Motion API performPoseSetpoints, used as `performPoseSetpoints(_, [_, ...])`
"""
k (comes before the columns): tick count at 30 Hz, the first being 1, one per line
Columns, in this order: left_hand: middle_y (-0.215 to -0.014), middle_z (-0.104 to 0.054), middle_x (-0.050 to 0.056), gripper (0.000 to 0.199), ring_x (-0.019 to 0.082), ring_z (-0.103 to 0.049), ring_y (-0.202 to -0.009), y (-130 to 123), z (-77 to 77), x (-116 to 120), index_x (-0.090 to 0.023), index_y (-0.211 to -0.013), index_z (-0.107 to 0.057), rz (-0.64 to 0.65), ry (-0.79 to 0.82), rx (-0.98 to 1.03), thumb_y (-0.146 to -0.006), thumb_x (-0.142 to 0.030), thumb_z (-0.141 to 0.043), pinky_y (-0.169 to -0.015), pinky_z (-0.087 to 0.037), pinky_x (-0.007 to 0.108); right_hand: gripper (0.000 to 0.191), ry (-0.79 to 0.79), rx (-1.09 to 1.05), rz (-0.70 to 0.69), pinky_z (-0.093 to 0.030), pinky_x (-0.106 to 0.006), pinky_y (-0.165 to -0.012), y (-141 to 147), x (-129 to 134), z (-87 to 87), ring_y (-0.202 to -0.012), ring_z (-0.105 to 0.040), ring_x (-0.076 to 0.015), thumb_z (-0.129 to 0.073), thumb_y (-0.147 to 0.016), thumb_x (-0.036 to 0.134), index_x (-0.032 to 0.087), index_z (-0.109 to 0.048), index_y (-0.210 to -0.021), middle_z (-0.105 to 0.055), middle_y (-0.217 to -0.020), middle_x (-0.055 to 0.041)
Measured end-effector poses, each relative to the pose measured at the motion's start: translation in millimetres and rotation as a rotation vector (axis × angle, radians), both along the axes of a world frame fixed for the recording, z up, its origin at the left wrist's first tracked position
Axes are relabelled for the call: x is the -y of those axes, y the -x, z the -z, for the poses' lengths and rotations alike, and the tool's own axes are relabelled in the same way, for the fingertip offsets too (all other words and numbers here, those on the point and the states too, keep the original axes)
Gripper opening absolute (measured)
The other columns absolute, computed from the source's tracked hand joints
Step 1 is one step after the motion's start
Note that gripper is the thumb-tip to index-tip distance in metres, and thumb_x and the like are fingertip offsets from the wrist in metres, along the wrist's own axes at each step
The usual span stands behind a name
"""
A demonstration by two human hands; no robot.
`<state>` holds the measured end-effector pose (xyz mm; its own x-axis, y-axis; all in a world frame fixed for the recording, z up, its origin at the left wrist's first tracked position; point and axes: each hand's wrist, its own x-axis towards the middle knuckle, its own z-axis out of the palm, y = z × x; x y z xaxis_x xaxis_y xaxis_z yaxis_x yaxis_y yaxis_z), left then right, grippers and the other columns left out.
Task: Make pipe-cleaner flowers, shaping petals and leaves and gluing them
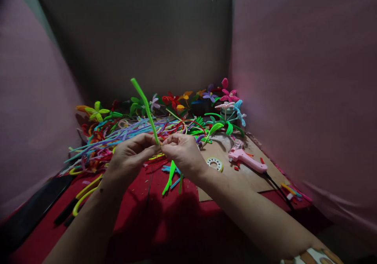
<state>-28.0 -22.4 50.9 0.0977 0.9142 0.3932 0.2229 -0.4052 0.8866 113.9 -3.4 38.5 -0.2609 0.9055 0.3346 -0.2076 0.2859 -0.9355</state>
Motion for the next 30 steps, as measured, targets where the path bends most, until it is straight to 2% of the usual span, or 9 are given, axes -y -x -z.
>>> performPoseSetpoints(4, [-0.055, -0.051, -0.005, 0.009, 0.006, -0.043, -0.05, -5, 0.4, -4, -0.014, -0.062, -0.057, 0.007, 0.178, 0.238, -0.064, -0.019, -0.065, -0.05, -0.034, 0.02, 0.004, -0.322, 0.271, 0.242, -0.03, -0.023, -0.051, 1, 1, 11.1, -0.051, -0.04, -0.0082, -0.051, -0.072, 0.02, 0.017, -0.054, -0.07, -0.05, -0.058, 0.0024])
performPoseSetpoints(8, [-0.051, -0.051, -0.003, 0.01, 0.008, -0.047, -0.047, -7, -0.7, -10, -0.013, -0.056, -0.056, 0.077, 0.398, 0.386, -0.057, -0.016, -0.066, -0.052, -0.038, 0.023, 0.008, -0.493, 0.414, 0.328, -0.035, -0.025, -0.058, -1, -2, 17.2, -0.056, -0.047, -0.0106, -0.049, -0.076, 0.022, 0.018, -0.056, -0.074, -0.056, -0.064, -0.0005])
performPoseSetpoints(10, [-0.051, -0.052, -0.002, 0.009, 0.008, -0.049, -0.047, -6, -2.6, -12, -0.012, -0.056, -0.057, 0.087, 0.441, 0.401, -0.056, -0.016, -0.066, -0.053, -0.04, 0.024, 0.008, -0.474, 0.395, 0.298, -0.036, -0.024, -0.059, -2, -5, 17.1, -0.057, -0.048, -0.011, -0.049, -0.076, 0.021, 0.018, -0.057, -0.075, -0.056, -0.063, -0.0004])
performPoseSetpoints(16, [-0.052, -0.056, -0.002, 0.012, 0.007, -0.049, -0.046, 2, -10.2, -9, -0.013, -0.06, -0.06, 0.096, 0.394, 0.301, -0.059, -0.02, -0.07, -0.05, -0.039, 0.021, 0.006, -0.211, 0.148, 0.005, -0.037, -0.021, -0.054, -7, -11, 3.7, -0.057, -0.047, -0.0083, -0.054, -0.072, 0.02, 0.014, -0.057, -0.071, -0.056, -0.065, 0.0001])
performPoseSetpoints(18, [-0.059, -0.06, 0.0, 0.013, 0.008, -0.053, -0.051, 6, -14.3, -3, -0.014, -0.066, -0.063, 0.083, 0.345, 0.223, -0.063, -0.024, -0.07, -0.052, -0.041, 0.021, 0.007, -0.138, 0.096, -0.032, -0.033, -0.019, -0.049, -8, -10, -2.3, -0.051, -0.042, -0.0061, -0.057, -0.07, 0.02, 0.013, -0.056, -0.068, -0.052, -0.06, 0.0022])
performPoseSetpoints(22, [-0.071, -0.065, 0.002, 0.016, 0.012, -0.058, -0.063, 15, -23.7, 10, -0.016, -0.079, -0.067, -0.056, 0.15, -0.036, -0.068, -0.028, -0.068, -0.061, -0.046, 0.023, 0.01, 0.073, -0.025, -0.164, -0.021, -0.019, -0.04, -13, -12, -7.1, -0.04, -0.029, -0.0034, -0.06, -0.066, 0.021, 0.013, -0.054, -0.063, -0.04, -0.046, 0.0071])
performPoseSetpoints(24, [-0.074, -0.065, 0.002, 0.015, 0.014, -0.059, -0.068, 18, -26.4, 13, -0.018, -0.081, -0.067, -0.083, -0.006, -0.157, -0.069, -0.027, -0.066, -0.063, -0.047, 0.024, 0.011, 0.169, -0.069, -0.297, -0.017, -0.019, -0.038, -15, -15, -5.5, -0.037, -0.024, -0.0029, -0.061, -0.065, 0.02, 0.013, -0.053, -0.063, -0.035, -0.041, 0.0088])
performPoseSetpoints(27, [-0.081, -0.063, 0.004, 0.013, 0.014, -0.059, -0.075, 19, -26.4, 13, -0.019, -0.083, -0.068, -0.052, -0.308, -0.398, -0.072, -0.024, -0.064, -0.067, -0.047, 0.024, 0.013, 0.26, -0.125, -0.488, -0.013, -0.019, -0.037, -17, -19, -2.7, -0.036, -0.02, -0.0021, -0.063, -0.064, 0.018, 0.013, -0.052, -0.062, -0.03, -0.04, 0.0101])
performPoseSetpoints(30, [-0.083, -0.059, 0.004, 0.01, 0.012, -0.056, -0.074, 18, -24.0, 11, -0.02, -0.08, -0.068, -0.044, -0.538, -0.595, -0.075, -0.021, -0.06, -0.065, -0.045, 0.022, 0.016, 0.338, -0.165, -0.565, -0.011, -0.018, -0.036, -16, -18, -3.5, -0.035, -0.018, -0.0014, -0.064, -0.062, 0.017, 0.014, -0.049, -0.06, -0.028, -0.04, 0.011])
